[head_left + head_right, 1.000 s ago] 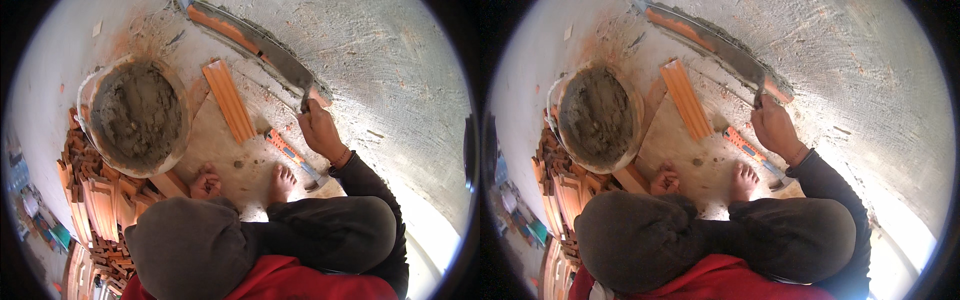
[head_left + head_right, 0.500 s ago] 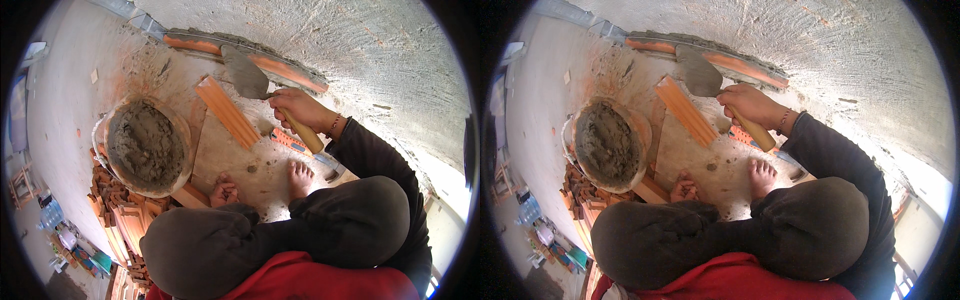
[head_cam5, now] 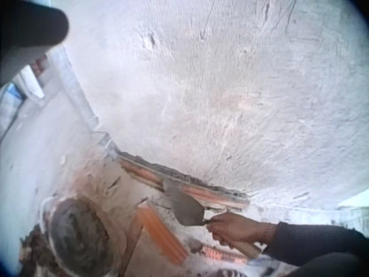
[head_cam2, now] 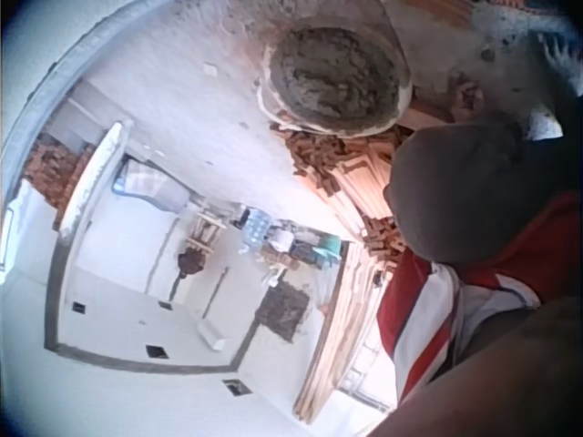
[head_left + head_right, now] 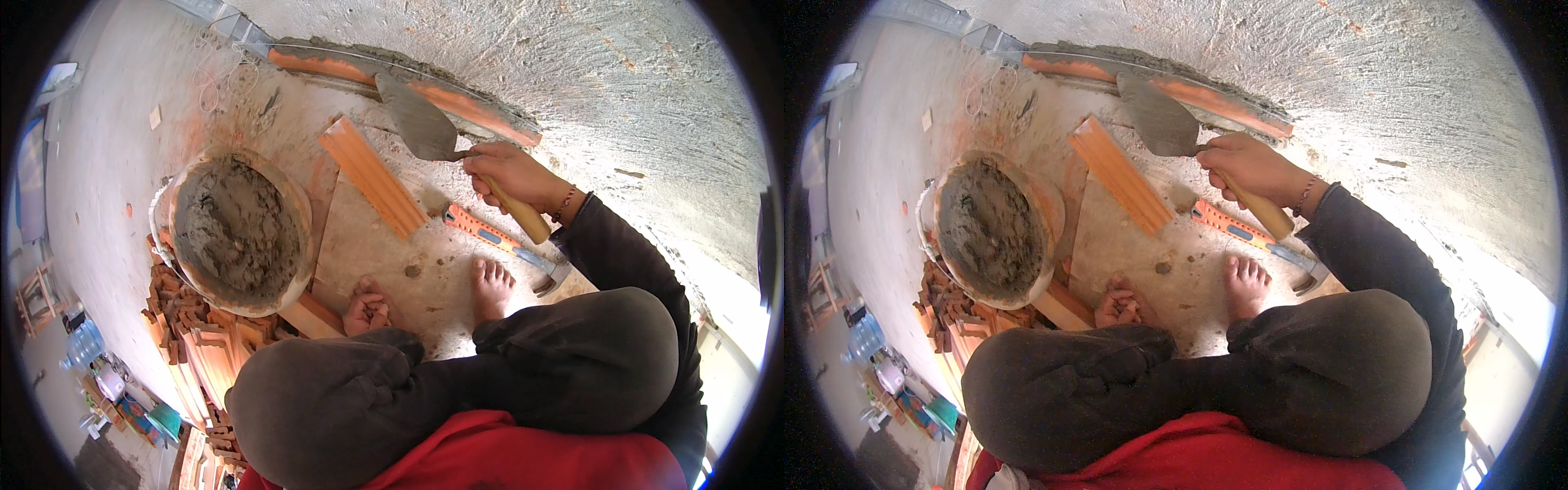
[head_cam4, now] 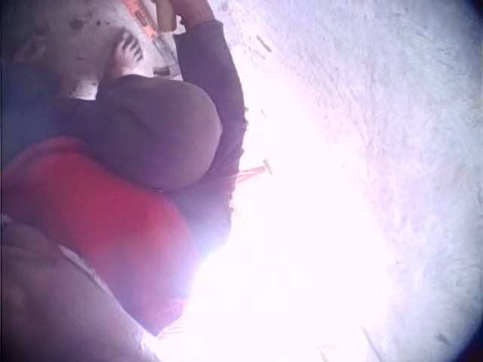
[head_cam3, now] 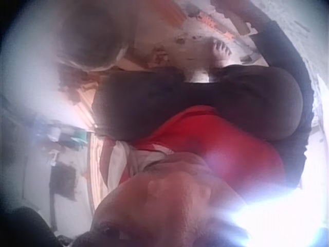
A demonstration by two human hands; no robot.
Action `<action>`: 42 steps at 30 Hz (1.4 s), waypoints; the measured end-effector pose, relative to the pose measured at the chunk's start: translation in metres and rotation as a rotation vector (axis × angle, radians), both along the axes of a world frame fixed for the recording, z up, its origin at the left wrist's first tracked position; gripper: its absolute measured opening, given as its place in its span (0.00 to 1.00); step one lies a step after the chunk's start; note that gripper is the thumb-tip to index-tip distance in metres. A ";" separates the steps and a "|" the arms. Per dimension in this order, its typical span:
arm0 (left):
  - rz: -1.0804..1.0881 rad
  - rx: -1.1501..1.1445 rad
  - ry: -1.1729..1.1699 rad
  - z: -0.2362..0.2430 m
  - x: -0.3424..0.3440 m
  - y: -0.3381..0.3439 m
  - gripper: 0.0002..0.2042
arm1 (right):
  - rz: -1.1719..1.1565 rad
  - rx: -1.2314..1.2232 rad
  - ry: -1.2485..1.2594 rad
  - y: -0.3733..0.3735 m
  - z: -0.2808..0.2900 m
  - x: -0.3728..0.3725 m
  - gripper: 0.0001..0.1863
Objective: The person applies mortar to a wall using a trowel and presses terracotta tiles into the mortar, then picks up additional tiles from a stack.
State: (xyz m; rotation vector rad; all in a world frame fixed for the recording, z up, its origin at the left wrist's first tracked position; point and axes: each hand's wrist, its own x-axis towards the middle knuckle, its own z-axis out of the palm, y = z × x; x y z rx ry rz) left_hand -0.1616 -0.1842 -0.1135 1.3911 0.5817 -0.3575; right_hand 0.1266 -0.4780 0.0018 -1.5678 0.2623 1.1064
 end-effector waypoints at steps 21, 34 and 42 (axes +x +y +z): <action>0.014 -0.024 -0.056 -0.008 -0.005 0.003 0.13 | 0.070 -0.053 0.005 0.006 0.015 0.014 0.14; 0.027 -0.001 -0.018 0.000 0.000 -0.004 0.10 | 0.062 -0.095 -0.015 0.000 0.017 0.018 0.14; 0.066 0.007 -0.009 0.005 0.002 -0.008 0.09 | 0.115 -0.188 -0.168 -0.023 0.005 0.011 0.15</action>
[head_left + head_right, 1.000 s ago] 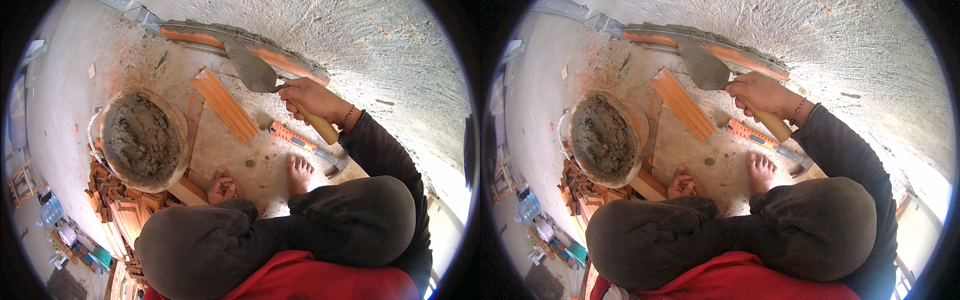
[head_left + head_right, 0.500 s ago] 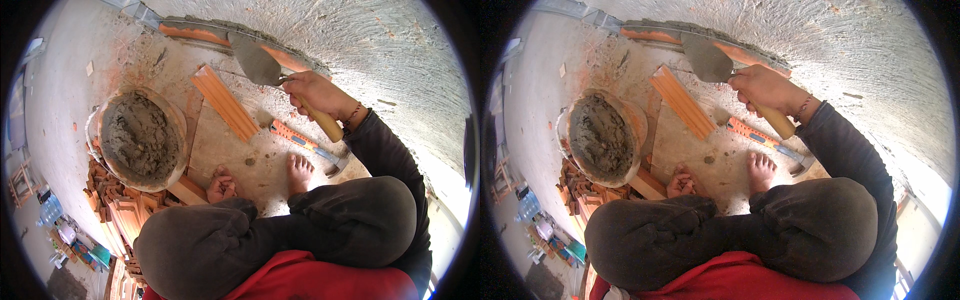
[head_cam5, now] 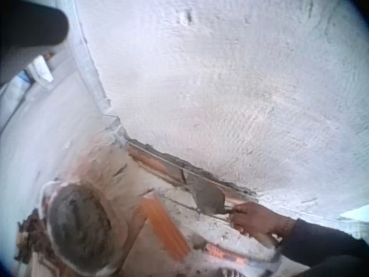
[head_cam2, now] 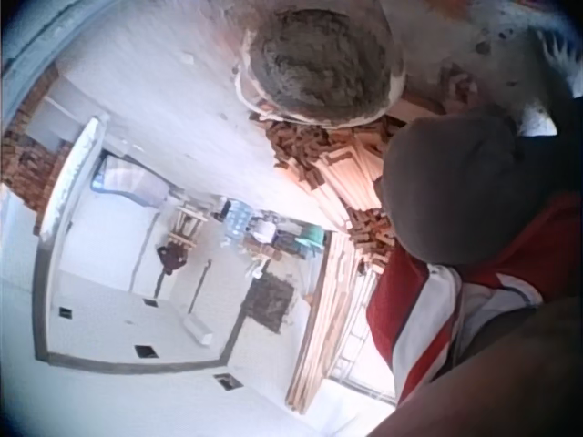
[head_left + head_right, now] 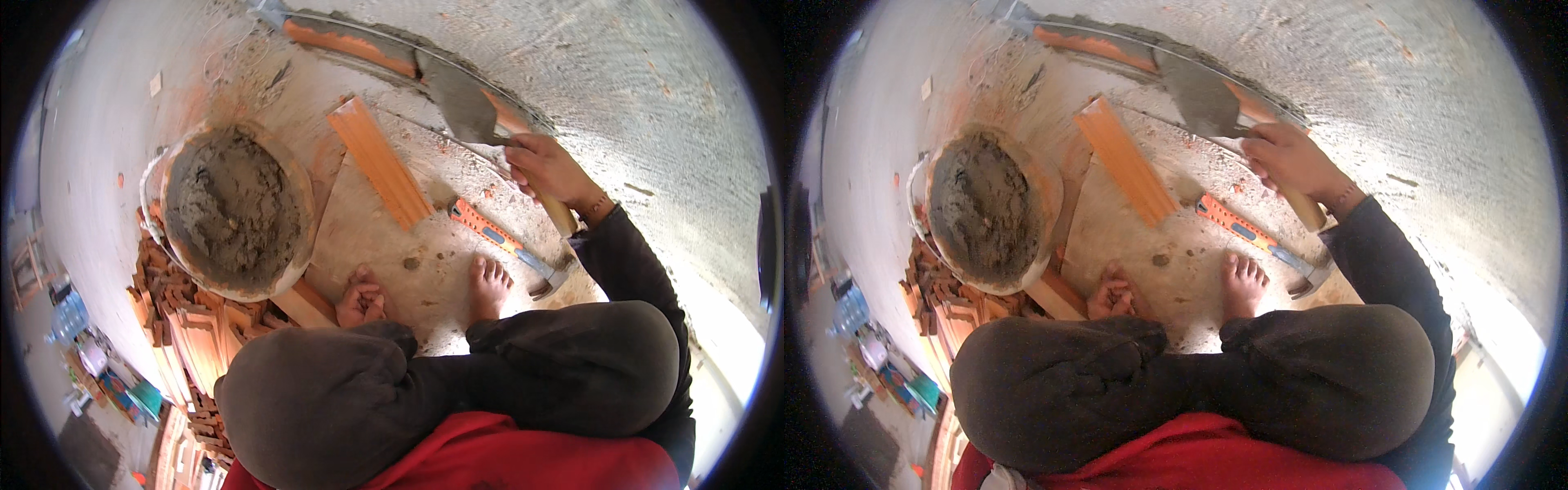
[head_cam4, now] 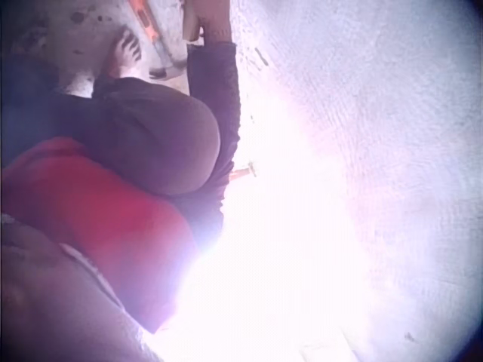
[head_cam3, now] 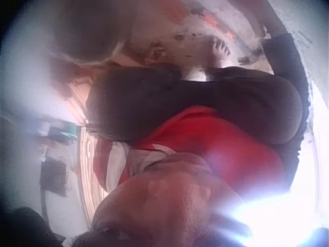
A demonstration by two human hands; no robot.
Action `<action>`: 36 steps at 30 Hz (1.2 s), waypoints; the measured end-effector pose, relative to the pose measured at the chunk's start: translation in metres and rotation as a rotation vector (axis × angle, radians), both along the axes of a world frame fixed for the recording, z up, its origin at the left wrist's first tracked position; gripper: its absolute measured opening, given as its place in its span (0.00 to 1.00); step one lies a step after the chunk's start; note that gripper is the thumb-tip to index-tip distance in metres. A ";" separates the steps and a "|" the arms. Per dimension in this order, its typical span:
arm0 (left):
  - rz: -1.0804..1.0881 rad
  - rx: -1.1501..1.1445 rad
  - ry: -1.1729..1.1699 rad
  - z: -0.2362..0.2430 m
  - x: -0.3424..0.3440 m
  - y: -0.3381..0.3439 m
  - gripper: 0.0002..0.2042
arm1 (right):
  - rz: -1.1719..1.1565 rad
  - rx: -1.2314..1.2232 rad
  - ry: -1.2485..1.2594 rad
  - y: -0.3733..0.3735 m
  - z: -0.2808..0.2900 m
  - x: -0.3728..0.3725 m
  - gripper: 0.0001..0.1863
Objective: The person applies mortar to a wall using a trowel and presses terracotta tiles into the mortar, then picks up additional tiles from a stack.
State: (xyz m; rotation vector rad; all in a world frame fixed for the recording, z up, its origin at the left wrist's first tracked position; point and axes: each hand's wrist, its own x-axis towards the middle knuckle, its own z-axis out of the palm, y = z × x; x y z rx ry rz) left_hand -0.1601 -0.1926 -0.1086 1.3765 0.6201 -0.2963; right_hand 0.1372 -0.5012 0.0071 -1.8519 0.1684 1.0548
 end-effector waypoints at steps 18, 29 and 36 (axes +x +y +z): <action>-0.066 0.047 -0.138 -0.026 -0.010 0.006 0.09 | 0.156 -0.147 -0.147 -0.008 0.007 -0.011 0.13; -0.008 0.001 -0.166 -0.019 -0.006 0.001 0.08 | 0.177 -0.223 -0.063 0.018 0.011 0.024 0.15; 0.027 0.013 -0.204 -0.014 -0.001 -0.002 0.07 | -0.031 -0.033 0.007 -0.013 -0.006 -0.010 0.13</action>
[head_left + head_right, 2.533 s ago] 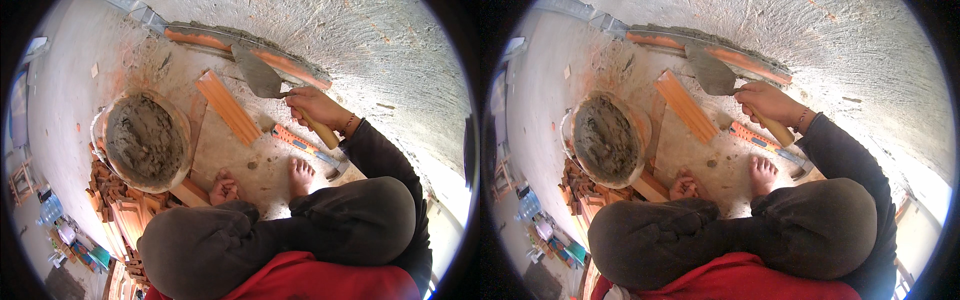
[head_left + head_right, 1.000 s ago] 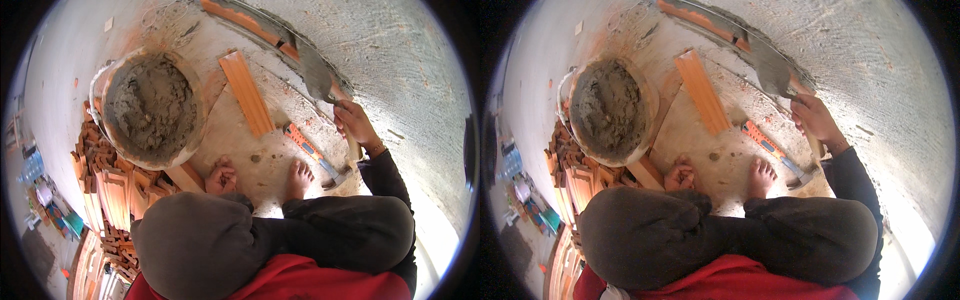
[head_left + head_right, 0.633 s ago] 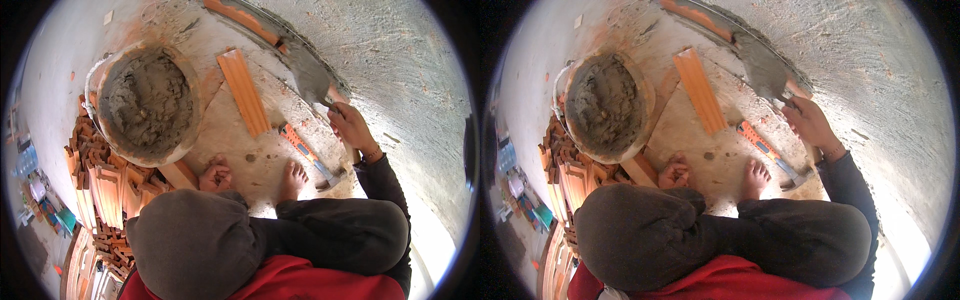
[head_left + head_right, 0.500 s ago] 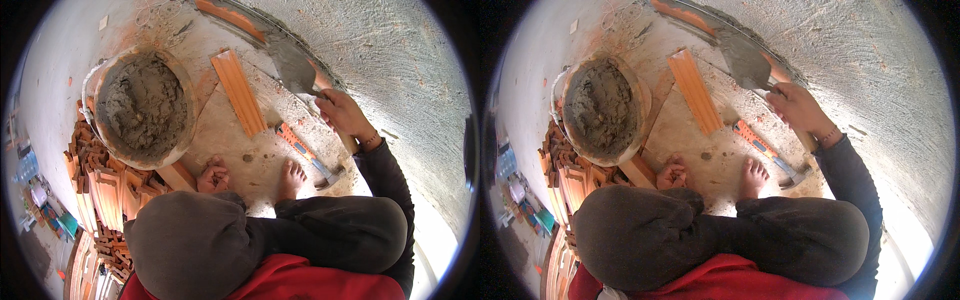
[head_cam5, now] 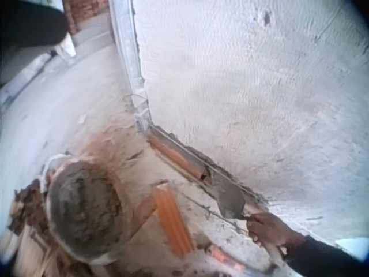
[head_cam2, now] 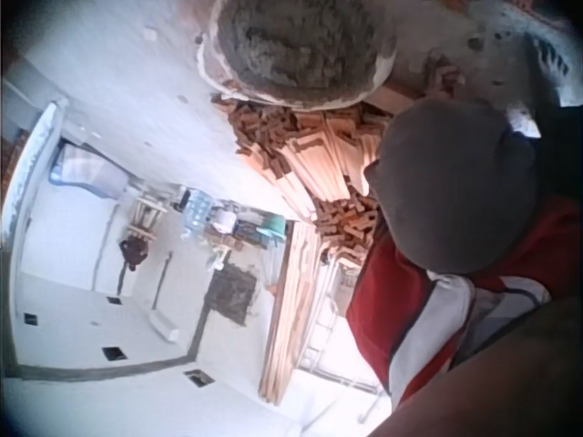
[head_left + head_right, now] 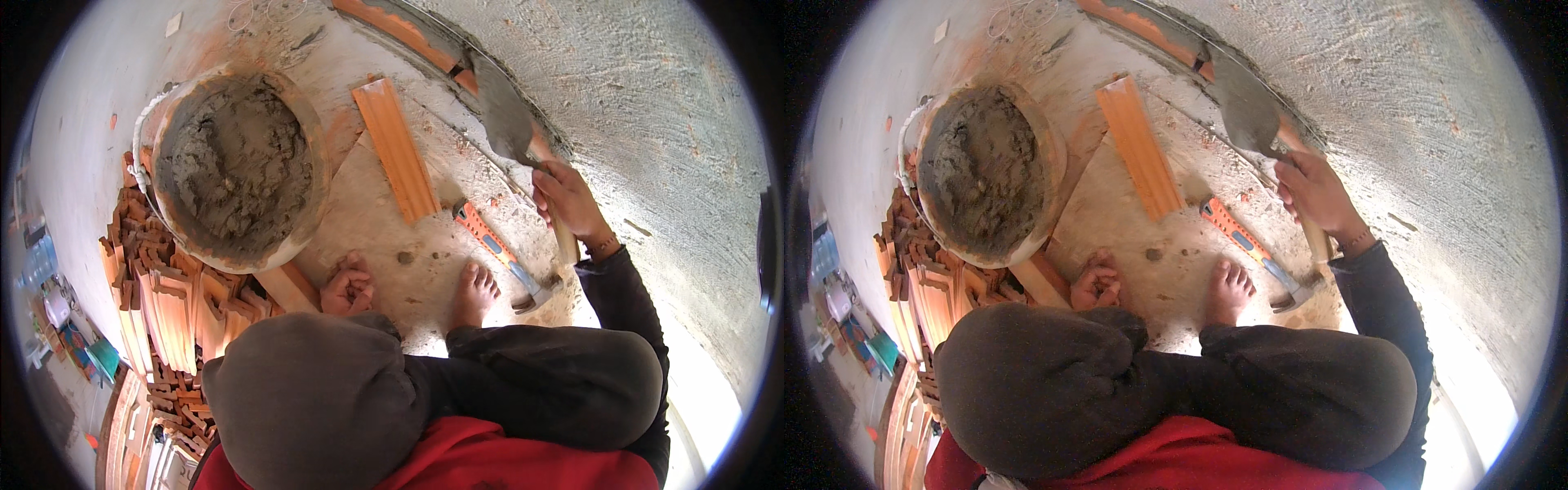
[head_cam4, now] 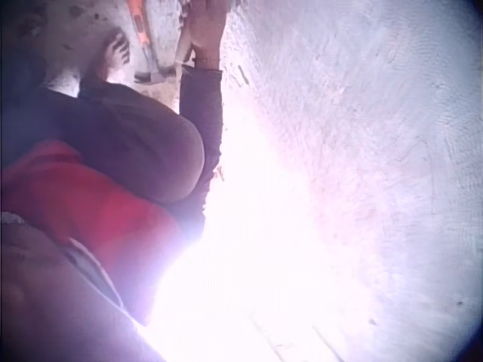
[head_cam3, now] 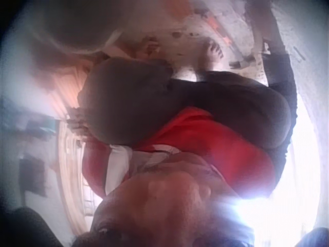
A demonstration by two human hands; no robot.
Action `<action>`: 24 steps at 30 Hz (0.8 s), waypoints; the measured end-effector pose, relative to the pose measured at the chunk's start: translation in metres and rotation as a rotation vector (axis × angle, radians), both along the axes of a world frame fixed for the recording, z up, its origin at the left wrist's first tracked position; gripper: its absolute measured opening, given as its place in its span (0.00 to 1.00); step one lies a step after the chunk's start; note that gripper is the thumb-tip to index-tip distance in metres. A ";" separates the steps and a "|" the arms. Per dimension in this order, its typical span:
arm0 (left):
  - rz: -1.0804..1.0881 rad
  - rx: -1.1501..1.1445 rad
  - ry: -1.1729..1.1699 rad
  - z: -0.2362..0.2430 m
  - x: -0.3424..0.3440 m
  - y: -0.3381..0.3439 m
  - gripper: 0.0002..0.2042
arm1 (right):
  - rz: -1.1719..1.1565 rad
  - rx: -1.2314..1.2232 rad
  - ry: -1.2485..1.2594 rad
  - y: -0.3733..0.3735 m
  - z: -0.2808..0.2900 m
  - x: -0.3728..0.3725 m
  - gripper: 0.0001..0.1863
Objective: The person applies mortar to a wall using a trowel and presses terracotta tiles into the mortar, then picks up additional tiles from a stack.
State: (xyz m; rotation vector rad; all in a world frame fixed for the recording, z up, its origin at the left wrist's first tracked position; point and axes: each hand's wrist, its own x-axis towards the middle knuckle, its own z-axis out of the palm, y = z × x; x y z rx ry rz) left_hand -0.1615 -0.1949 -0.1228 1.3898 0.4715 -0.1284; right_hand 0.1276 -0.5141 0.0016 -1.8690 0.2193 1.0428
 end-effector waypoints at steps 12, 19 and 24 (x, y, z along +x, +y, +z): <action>-0.048 0.044 -0.268 -0.029 -0.011 0.004 0.10 | 0.454 0.134 -0.358 0.036 0.057 -0.024 0.08; -0.036 -0.138 -0.065 -0.027 -0.007 0.005 0.10 | 0.915 -0.007 -1.040 0.133 0.062 -0.019 0.21; 0.096 -0.078 -0.237 -0.036 -0.013 -0.009 0.12 | 1.055 -0.329 -1.188 0.128 0.033 -0.024 0.21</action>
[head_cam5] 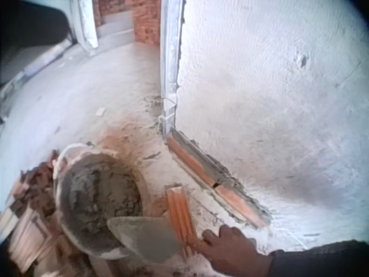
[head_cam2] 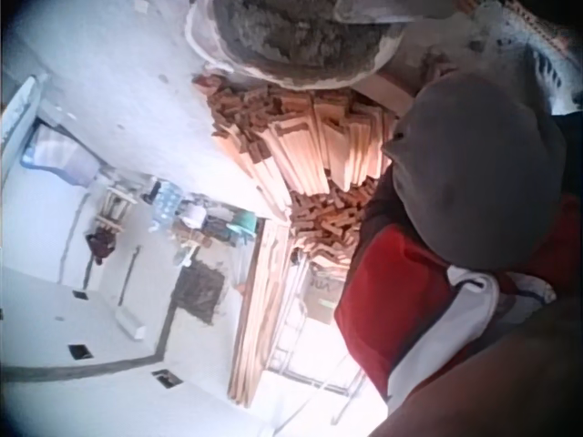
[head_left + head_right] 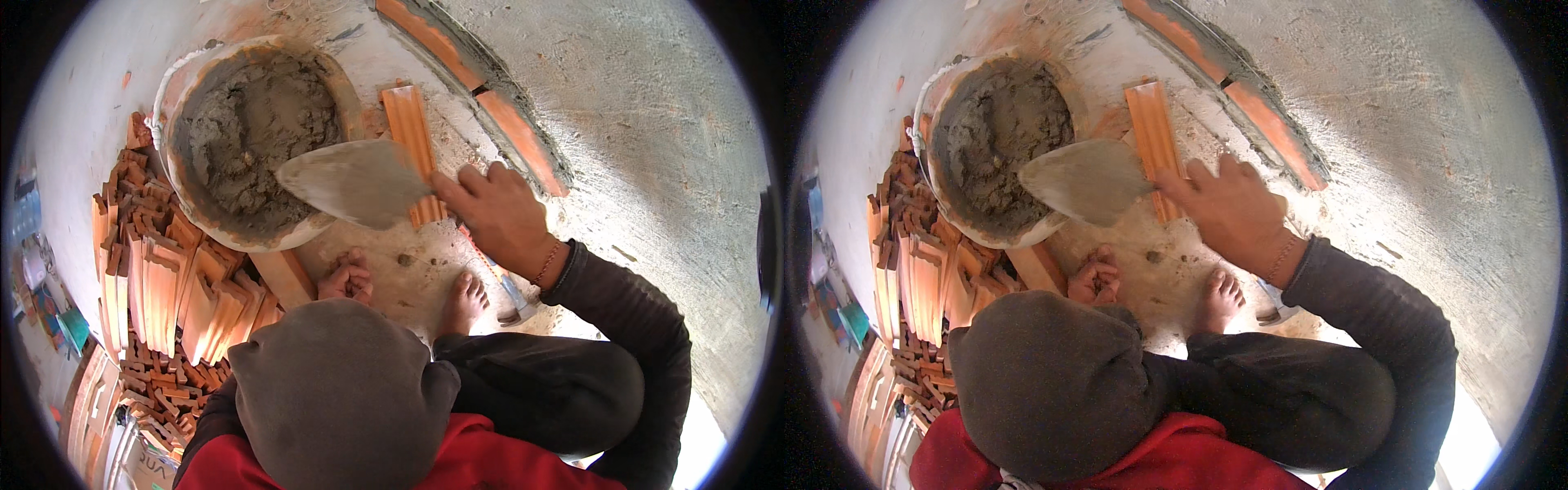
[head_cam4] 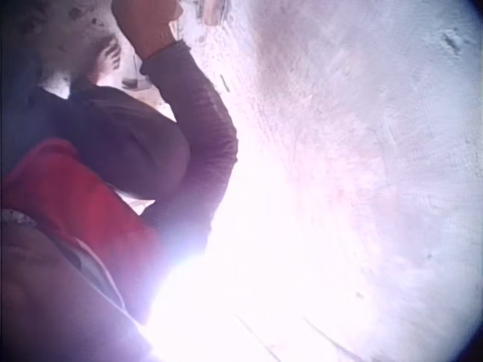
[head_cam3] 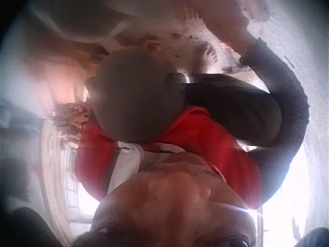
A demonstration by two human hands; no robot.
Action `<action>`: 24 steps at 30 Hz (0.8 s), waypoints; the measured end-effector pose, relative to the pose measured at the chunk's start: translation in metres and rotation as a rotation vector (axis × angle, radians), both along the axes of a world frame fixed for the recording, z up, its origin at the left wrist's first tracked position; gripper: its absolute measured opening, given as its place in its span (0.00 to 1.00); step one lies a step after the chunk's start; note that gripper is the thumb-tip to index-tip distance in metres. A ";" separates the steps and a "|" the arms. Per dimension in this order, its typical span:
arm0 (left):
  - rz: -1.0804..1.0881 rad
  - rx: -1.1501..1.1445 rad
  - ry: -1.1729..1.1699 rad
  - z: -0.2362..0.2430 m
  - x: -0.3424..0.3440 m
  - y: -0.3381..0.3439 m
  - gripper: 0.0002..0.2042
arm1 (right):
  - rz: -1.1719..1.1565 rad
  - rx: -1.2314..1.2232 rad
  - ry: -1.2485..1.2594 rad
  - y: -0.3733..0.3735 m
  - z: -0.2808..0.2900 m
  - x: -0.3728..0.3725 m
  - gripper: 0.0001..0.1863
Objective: The person applies mortar to a wall using a trowel and presses terracotta tiles into the mortar, then picks up additional tiles from a stack.
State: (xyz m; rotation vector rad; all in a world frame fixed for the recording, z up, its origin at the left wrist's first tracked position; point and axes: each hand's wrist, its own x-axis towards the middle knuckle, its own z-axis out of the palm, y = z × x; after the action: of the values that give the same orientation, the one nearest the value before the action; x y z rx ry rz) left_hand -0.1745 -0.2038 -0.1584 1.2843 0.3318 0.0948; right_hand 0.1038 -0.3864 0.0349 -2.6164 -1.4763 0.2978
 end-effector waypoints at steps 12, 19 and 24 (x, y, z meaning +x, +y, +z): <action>-0.033 0.016 0.279 0.017 -0.002 0.000 0.06 | -0.529 0.056 0.542 -0.101 -0.013 -0.019 0.17; 0.062 0.104 0.191 0.014 0.004 -0.008 0.05 | -0.758 0.178 0.682 -0.063 -0.058 -0.002 0.18; -0.060 0.104 0.277 0.037 0.013 0.005 0.06 | -0.921 0.222 0.766 -0.042 -0.073 0.005 0.19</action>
State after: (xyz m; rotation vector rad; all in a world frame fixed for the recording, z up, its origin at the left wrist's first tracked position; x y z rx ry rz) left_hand -0.1614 -0.1986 -0.1211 1.4117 0.5310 -0.1194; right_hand 0.1093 -0.4282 -0.0376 -2.2667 -0.0369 0.8115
